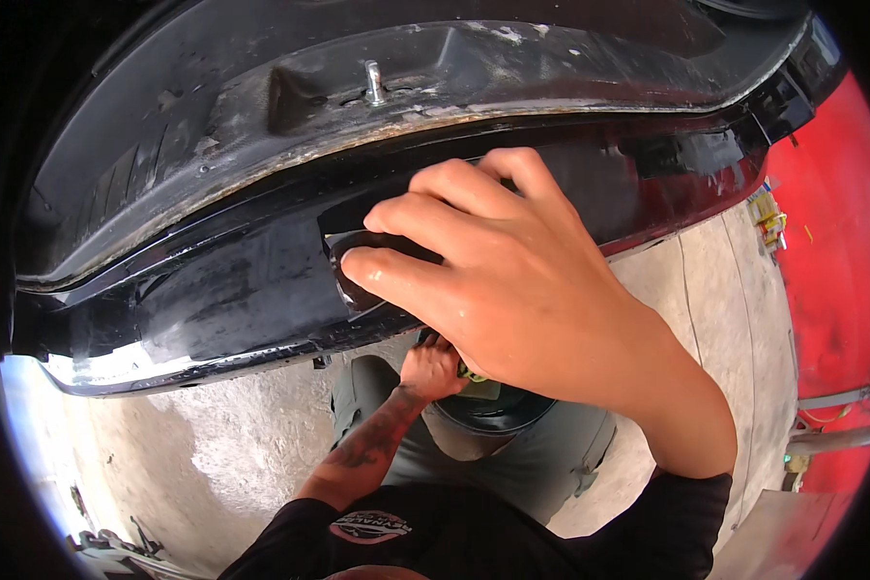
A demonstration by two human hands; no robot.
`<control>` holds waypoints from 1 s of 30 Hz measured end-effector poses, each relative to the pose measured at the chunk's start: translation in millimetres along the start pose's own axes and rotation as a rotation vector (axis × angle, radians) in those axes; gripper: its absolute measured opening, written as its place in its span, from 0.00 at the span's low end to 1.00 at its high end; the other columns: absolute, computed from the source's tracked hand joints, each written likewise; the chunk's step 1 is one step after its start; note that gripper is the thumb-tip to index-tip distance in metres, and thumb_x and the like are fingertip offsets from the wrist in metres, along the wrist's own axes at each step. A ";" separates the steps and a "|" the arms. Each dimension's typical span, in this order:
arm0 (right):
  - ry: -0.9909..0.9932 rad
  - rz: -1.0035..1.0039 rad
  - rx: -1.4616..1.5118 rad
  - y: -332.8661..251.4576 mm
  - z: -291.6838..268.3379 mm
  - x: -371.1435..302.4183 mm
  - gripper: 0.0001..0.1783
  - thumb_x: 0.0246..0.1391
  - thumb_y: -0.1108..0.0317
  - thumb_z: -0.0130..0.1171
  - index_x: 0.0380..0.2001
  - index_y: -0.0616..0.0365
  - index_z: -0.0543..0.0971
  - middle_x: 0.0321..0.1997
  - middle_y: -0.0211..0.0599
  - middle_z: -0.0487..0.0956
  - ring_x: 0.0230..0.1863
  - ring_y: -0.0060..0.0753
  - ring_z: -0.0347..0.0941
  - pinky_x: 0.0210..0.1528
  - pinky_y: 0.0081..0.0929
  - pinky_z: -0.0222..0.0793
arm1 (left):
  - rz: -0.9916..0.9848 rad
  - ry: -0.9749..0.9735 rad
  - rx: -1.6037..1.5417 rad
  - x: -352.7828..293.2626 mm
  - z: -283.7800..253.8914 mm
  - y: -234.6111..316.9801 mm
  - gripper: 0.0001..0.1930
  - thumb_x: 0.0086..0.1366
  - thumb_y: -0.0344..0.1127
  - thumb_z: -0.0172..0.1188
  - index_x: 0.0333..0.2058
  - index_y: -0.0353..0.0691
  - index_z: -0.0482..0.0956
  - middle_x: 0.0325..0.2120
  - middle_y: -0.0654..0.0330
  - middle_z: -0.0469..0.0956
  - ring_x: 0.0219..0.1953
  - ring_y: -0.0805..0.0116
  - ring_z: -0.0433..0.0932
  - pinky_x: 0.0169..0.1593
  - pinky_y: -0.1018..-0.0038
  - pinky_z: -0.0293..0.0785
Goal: The person sands the lower edge of a black vehicle panel using a sanding block and water. They dip the sanding block and a cloth into a bucket of water, apply water to the panel, and repeatedly rub the sanding block along the edge before wiping it with the cloth.
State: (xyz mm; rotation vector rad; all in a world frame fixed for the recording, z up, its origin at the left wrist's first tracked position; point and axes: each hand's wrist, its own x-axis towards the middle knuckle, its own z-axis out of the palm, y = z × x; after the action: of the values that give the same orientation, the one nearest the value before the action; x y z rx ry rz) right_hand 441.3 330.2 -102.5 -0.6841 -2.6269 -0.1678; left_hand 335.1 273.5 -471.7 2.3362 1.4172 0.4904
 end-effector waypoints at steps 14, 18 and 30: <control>-0.080 0.111 -0.071 7.1 -29.2 -27.5 0.21 0.45 0.70 0.67 0.46 0.52 0.85 0.55 0.33 0.81 0.55 0.42 0.75 0.64 0.48 0.63 | 0.036 0.091 -0.020 1.5 -0.8 3.5 0.29 0.43 0.47 0.76 0.47 0.49 0.82 0.45 0.59 0.77 0.46 0.55 0.80 0.47 0.60 0.81; -0.096 0.233 -0.061 11.4 -28.3 -30.9 0.19 0.48 0.73 0.65 0.47 0.53 0.85 0.55 0.36 0.80 0.57 0.43 0.76 0.72 0.56 0.55 | 0.024 0.088 -0.005 1.2 0.8 2.3 0.29 0.43 0.47 0.76 0.46 0.49 0.82 0.45 0.59 0.77 0.46 0.56 0.81 0.47 0.60 0.81; -0.074 0.138 -0.046 9.6 -23.6 -19.5 0.20 0.48 0.72 0.67 0.48 0.56 0.85 0.51 0.37 0.79 0.47 0.45 0.74 0.55 0.40 0.64 | 0.007 0.087 0.015 -0.4 3.7 0.4 0.28 0.43 0.46 0.75 0.46 0.48 0.82 0.44 0.59 0.78 0.45 0.55 0.81 0.45 0.59 0.82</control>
State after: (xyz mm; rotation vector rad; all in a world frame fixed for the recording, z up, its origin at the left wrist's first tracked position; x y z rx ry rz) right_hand 470.1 324.9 -89.4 -0.9008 -2.6411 -0.1657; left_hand 336.9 272.6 -474.7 2.3590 1.4564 0.5925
